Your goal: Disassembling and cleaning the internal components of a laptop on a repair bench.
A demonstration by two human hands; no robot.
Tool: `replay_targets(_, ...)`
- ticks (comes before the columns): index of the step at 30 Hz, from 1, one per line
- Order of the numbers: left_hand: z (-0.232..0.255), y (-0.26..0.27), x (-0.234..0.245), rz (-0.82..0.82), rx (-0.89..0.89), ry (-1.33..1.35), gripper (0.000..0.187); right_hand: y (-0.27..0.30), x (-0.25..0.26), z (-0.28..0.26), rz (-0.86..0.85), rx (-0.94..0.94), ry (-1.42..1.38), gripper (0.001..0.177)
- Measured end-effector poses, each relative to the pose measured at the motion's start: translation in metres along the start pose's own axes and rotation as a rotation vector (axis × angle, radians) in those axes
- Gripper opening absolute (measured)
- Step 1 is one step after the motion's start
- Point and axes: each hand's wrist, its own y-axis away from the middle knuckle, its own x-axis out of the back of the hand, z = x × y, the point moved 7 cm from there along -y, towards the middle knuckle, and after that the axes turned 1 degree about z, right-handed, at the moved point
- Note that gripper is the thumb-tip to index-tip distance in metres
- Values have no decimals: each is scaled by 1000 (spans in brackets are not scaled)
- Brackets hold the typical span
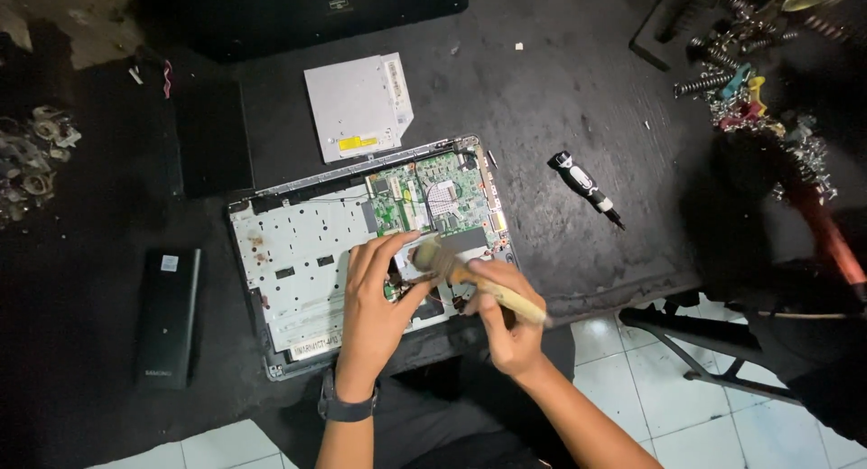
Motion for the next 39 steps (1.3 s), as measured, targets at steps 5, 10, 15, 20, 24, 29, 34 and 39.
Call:
replay_targets(5, -6, 1, -2, -10, 35, -16, 61, 4, -1, 4, -7, 10, 3, 30)
replay_targets(10, -3, 1, -1, -6, 27, -3, 61, 9, 0, 5, 19, 13, 38, 30)
replay_targets(15, -5, 1, -1, -5, 29, -7, 61, 8, 0, 7, 25, -28, 29, 29)
replay_targets(20, -12, 4, -6, -16, -6, -72, 56, 12, 0, 7, -19, -31, 36, 30)
replay_targets(24, -15, 6, -8, -22, 7, -119, 53, 18, -1, 12, -56, -42, 50, 36)
replay_targets(29, -15, 5, -10, -31, 4, -148, 55, 9, -3, 2, -40, -4, 62, 30)
replay_targets(34, -11, 5, -10, -13, 6, -170, 55, 10, 0, 3, -15, -2, 43, 29)
replay_targets(39, -12, 5, -9, 6, -21, -176, 53, 17, 6, -8, 43, 175, 214, 33)
